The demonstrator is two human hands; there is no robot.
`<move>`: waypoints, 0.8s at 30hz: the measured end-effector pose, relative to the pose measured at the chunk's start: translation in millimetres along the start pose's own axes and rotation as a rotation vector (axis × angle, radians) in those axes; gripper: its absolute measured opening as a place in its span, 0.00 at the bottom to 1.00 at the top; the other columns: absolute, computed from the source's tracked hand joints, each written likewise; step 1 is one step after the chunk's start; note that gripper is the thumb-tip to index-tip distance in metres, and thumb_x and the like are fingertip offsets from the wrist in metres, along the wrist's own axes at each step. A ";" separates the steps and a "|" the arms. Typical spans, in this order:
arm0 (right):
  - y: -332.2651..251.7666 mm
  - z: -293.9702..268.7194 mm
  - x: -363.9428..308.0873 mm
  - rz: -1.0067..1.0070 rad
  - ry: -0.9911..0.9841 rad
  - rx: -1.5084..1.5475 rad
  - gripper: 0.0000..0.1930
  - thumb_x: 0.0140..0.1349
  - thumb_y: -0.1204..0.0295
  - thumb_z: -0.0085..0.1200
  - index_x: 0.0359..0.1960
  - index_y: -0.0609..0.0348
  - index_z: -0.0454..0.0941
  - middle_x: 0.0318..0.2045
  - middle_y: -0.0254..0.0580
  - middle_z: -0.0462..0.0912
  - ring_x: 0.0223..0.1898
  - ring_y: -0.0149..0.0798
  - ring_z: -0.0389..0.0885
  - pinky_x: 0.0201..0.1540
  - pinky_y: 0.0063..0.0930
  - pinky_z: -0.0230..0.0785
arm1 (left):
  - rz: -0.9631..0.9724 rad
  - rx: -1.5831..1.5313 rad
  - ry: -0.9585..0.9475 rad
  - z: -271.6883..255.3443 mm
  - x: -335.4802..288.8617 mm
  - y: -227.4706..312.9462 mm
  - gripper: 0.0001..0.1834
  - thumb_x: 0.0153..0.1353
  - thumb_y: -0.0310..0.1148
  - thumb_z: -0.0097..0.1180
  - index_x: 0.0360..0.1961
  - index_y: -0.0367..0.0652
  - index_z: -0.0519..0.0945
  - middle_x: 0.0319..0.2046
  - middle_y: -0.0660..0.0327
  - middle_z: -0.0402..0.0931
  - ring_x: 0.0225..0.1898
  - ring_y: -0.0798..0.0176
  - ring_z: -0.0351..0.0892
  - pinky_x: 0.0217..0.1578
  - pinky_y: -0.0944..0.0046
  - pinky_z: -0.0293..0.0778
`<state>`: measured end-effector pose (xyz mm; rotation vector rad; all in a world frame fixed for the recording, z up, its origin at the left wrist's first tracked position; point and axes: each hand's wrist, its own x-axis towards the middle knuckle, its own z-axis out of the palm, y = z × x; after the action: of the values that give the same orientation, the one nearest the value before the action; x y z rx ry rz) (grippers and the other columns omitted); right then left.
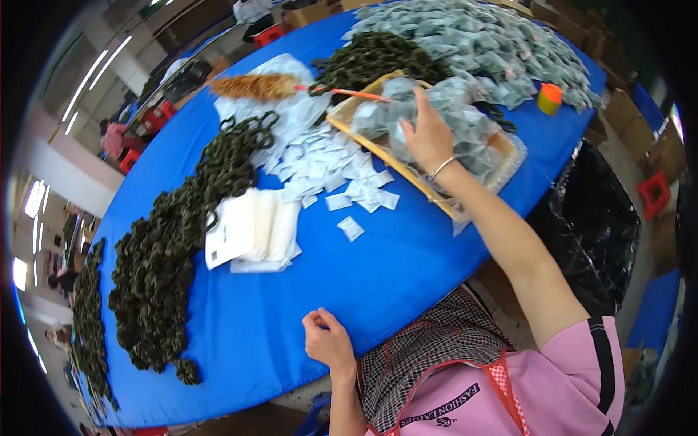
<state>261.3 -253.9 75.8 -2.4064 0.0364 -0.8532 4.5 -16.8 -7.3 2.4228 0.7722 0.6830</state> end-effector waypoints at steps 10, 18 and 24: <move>-62.5 31.4 -81.8 -0.596 -0.239 0.070 0.08 0.51 0.70 0.58 0.32 0.58 0.76 0.28 0.46 0.75 0.33 0.46 0.75 0.34 0.40 0.69 | 0.005 0.001 -0.052 -0.7 4.3 0.0 0.08 0.60 0.35 0.56 0.27 0.42 0.76 0.15 0.63 0.74 0.16 0.59 0.74 0.19 0.58 0.67; -87.7 68.8 -155.5 -0.458 -0.489 -0.252 0.08 0.49 0.76 0.52 0.32 0.66 0.74 0.29 0.49 0.74 0.33 0.47 0.75 0.33 0.40 0.69 | 0.039 -0.028 -0.037 -2.1 7.2 -3.8 0.08 0.59 0.35 0.57 0.27 0.43 0.77 0.14 0.65 0.74 0.15 0.61 0.74 0.19 0.60 0.67; -62.5 74.9 -141.5 -0.554 -0.244 0.022 0.08 0.51 0.78 0.47 0.34 0.60 0.73 0.31 0.47 0.72 0.34 0.48 0.71 0.37 0.39 0.65 | 0.043 -0.070 -0.062 -1.4 7.0 -8.7 0.07 0.58 0.35 0.58 0.26 0.45 0.77 0.14 0.65 0.74 0.15 0.58 0.75 0.18 0.59 0.66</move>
<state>182.5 -133.6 -18.5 -2.5148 -0.7581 -0.7714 5.4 -5.8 -9.2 2.3916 0.6619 0.6371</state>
